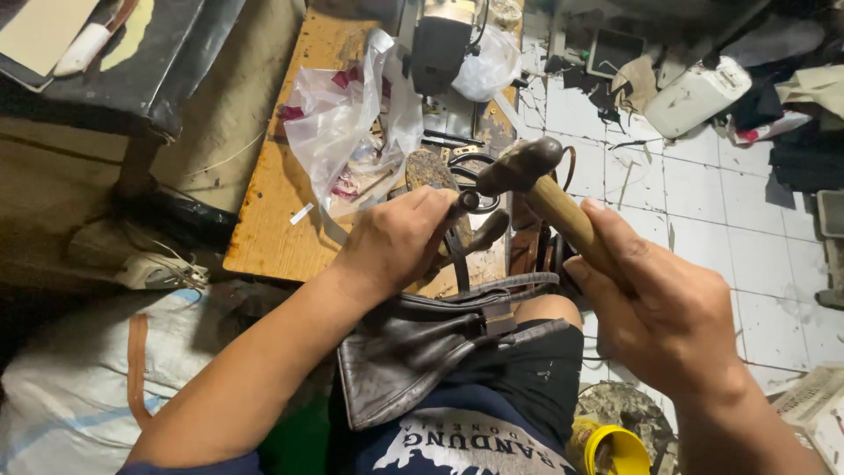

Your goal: Attaching metal hardware to a leather bag using a hammer and a small hand tool

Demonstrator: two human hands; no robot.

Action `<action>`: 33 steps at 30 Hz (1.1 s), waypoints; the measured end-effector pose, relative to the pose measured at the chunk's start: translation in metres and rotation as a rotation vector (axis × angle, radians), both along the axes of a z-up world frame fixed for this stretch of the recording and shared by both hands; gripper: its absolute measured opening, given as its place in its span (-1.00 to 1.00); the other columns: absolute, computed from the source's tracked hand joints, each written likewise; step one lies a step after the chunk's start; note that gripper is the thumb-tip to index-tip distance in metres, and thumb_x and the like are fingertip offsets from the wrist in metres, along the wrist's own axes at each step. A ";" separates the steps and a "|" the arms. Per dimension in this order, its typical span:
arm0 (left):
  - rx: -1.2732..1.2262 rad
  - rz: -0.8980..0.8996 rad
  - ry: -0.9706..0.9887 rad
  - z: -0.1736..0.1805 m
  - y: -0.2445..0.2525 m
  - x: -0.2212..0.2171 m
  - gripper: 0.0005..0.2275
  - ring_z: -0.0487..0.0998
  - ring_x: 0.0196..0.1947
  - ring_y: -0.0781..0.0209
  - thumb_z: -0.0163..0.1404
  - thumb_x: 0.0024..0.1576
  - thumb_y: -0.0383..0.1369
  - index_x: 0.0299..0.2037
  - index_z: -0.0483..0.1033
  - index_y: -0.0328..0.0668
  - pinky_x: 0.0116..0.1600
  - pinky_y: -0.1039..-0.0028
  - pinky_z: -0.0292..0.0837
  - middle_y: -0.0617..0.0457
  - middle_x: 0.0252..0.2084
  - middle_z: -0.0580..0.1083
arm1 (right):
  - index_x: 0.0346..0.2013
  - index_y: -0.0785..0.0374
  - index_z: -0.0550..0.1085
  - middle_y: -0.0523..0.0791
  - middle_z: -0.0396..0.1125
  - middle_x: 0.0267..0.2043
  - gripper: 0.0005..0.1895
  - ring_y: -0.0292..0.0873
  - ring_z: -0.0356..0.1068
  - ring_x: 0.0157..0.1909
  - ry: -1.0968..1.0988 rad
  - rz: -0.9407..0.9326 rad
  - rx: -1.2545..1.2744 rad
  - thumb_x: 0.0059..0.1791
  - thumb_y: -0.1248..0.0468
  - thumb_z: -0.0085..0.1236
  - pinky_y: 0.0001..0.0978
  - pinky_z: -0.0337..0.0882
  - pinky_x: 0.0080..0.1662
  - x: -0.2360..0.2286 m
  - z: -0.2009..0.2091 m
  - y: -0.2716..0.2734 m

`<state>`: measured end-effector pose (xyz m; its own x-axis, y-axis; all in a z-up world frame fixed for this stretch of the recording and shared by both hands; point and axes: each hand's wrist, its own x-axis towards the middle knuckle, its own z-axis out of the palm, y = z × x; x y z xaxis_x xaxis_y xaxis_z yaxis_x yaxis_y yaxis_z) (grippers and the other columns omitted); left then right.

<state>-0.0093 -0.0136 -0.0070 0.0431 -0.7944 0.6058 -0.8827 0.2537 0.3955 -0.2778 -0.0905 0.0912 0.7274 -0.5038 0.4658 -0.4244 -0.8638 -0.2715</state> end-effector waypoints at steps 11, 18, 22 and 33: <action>-0.048 -0.002 -0.008 0.000 -0.002 0.004 -0.85 0.53 -0.51 -0.02 -0.08 0.30 -0.36 -0.04 0.45 -0.23 -0.51 0.13 0.48 0.00 -0.36 0.48 | 0.25 0.61 0.43 0.08 0.38 -0.15 -0.50 -0.17 0.30 -0.31 -0.401 -0.001 -0.016 0.03 0.50 0.28 -0.36 0.31 -0.17 -0.013 -0.025 -0.009; -0.023 -0.024 -0.028 -0.003 -0.002 0.003 -0.87 0.47 -0.59 0.01 -0.18 0.34 -0.37 -0.11 0.40 -0.22 -0.60 0.18 0.37 0.00 -0.42 0.38 | 0.27 0.34 0.42 0.06 0.53 0.00 -0.42 -0.14 0.55 -0.21 -0.037 0.086 0.059 -0.03 0.31 0.32 -0.32 0.54 -0.05 0.007 -0.014 -0.002; -0.018 -0.040 0.041 -0.006 -0.001 0.003 -0.84 0.50 -0.49 -0.12 -0.13 0.31 -0.35 -0.04 0.42 -0.27 -0.49 0.06 0.38 -0.08 -0.37 0.43 | 0.10 0.48 0.48 -0.01 0.46 -0.15 -0.64 -0.24 0.34 -0.35 -0.252 0.013 0.225 0.02 0.42 0.25 -0.47 0.39 -0.25 0.014 -0.048 -0.007; -0.031 0.103 0.017 -0.008 -0.004 0.004 -0.74 0.57 -0.52 -0.26 -0.13 0.33 -0.15 -0.22 0.32 -0.20 -0.43 0.07 0.52 -0.13 -0.54 0.36 | -0.20 0.33 0.52 0.01 0.59 -0.24 -0.58 -0.20 0.57 -0.29 -0.443 -0.228 1.089 -0.25 0.33 0.56 -0.41 0.57 -0.24 0.072 -0.110 0.002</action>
<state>-0.0051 -0.0179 -0.0150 0.1340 -0.7663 0.6284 -0.8982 0.1739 0.4037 -0.2058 -0.0883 -0.0188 0.4542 -0.8855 -0.0978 -0.2225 -0.0065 -0.9749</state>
